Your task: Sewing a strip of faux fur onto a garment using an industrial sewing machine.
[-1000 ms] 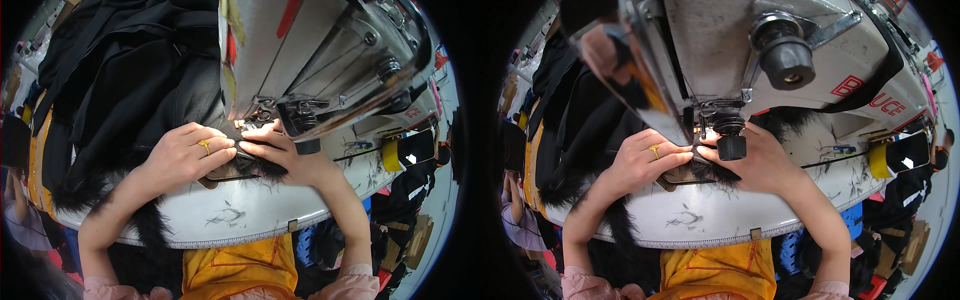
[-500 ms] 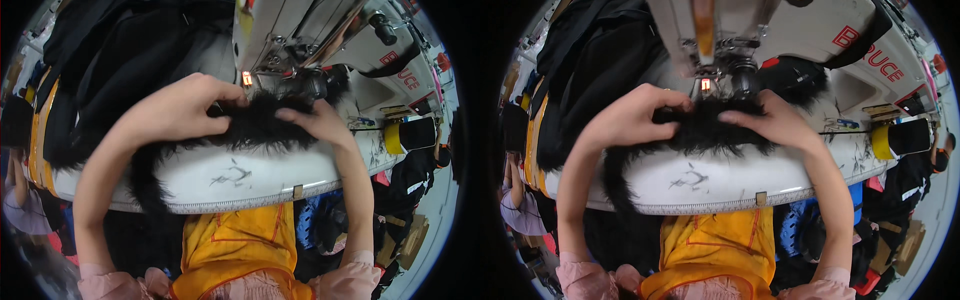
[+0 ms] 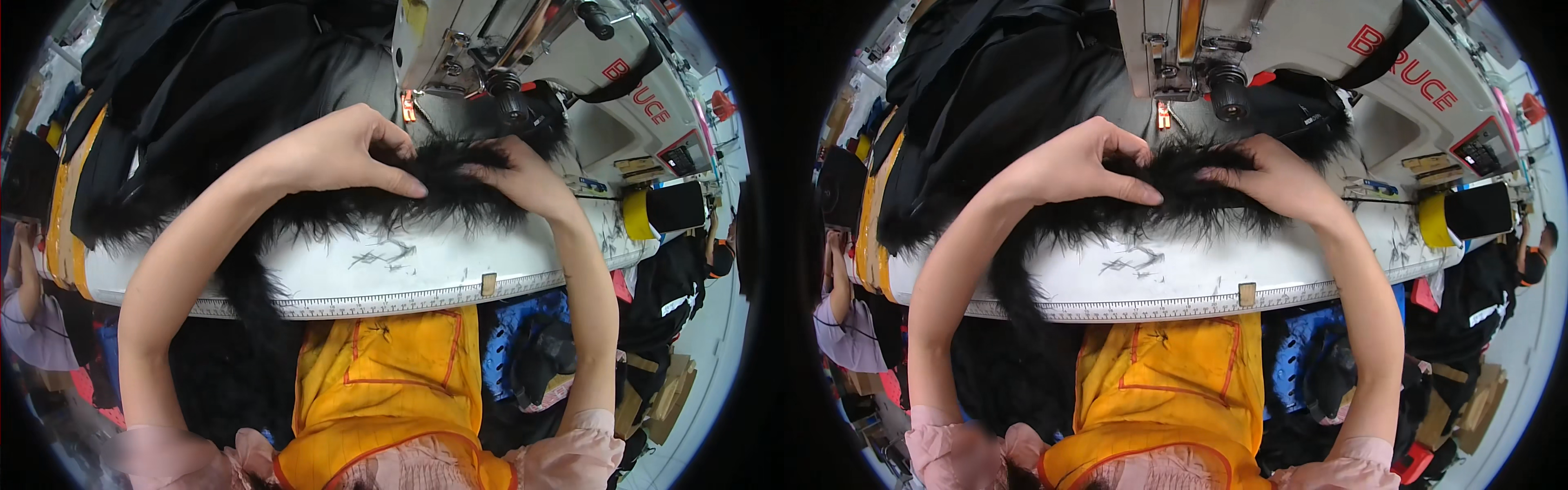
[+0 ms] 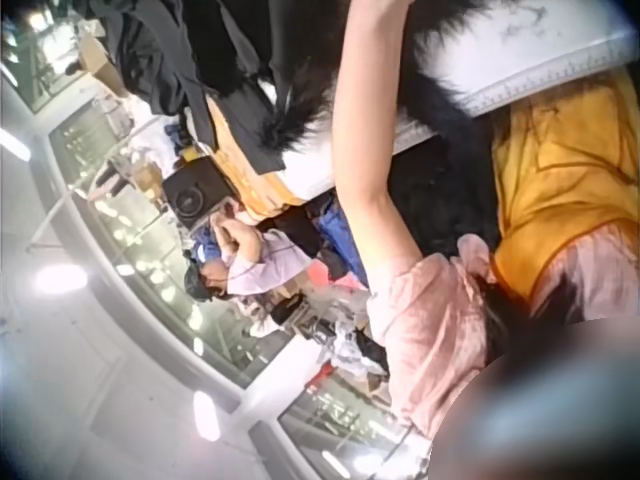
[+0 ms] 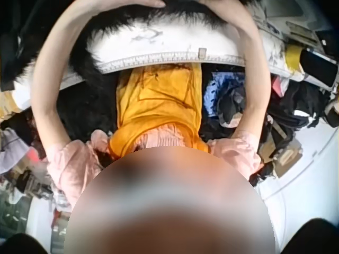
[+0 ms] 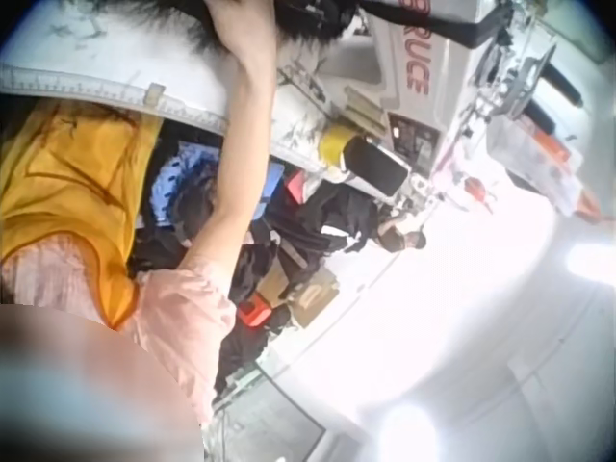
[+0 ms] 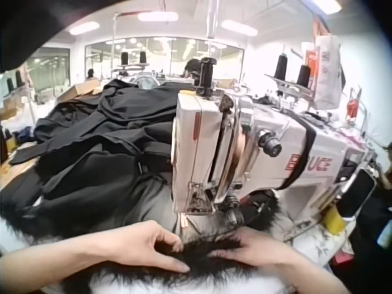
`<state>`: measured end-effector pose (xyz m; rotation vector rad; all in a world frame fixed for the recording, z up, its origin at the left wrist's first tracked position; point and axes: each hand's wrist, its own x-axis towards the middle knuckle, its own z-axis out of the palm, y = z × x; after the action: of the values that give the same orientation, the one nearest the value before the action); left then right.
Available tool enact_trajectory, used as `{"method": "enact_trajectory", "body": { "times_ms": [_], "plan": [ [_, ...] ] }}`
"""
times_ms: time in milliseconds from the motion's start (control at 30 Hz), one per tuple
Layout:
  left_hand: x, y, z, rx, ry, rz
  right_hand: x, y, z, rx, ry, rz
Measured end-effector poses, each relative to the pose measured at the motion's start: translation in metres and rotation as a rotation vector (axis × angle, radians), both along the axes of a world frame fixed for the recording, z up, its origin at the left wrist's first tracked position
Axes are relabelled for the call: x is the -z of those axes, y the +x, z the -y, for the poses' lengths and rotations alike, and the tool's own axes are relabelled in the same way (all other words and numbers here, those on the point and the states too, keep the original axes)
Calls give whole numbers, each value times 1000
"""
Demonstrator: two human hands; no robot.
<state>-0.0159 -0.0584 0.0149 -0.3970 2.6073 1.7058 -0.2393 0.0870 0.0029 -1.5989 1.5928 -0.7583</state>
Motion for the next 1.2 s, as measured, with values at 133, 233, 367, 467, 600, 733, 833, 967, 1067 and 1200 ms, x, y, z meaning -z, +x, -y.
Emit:
{"method": "enact_trajectory", "body": {
  "times_ms": [133, 233, 367, 467, 600, 733, 833, 967, 1067, 1200],
  "plan": [
    [5, 1, 2, 35, 22, 35, -8, 5, -3, 20, -26, -151],
    [4, 2, 2, 54, -23, 58, -15, 20, -13, 23, -330, -415],
    [1, 1, -1, 69, -92, 78, -14, 41, -16, 7, -309, -429],
    [2, 1, -3, 64, -83, 60, -11, 45, -10, 89, -108, -244],
    [8, 6, -6, 68, -106, -51, -5, 42, -11, 120, -119, -96],
    [15, 13, -18, -52, -249, -81, 5, 40, -17, 16, -382, -363],
    [25, 21, -37, -81, -695, -311, 12, 38, -25, -128, -528, -638],
    [44, 20, -28, -66, -1217, -669, 25, 29, -19, -130, -488, -865],
    [52, 5, 10, -54, -1360, -678, 40, 10, 11, -79, -446, -1010],
    [49, -9, 50, 57, -1334, -533, 53, -21, 55, 27, -426, -880]
  ]
}}
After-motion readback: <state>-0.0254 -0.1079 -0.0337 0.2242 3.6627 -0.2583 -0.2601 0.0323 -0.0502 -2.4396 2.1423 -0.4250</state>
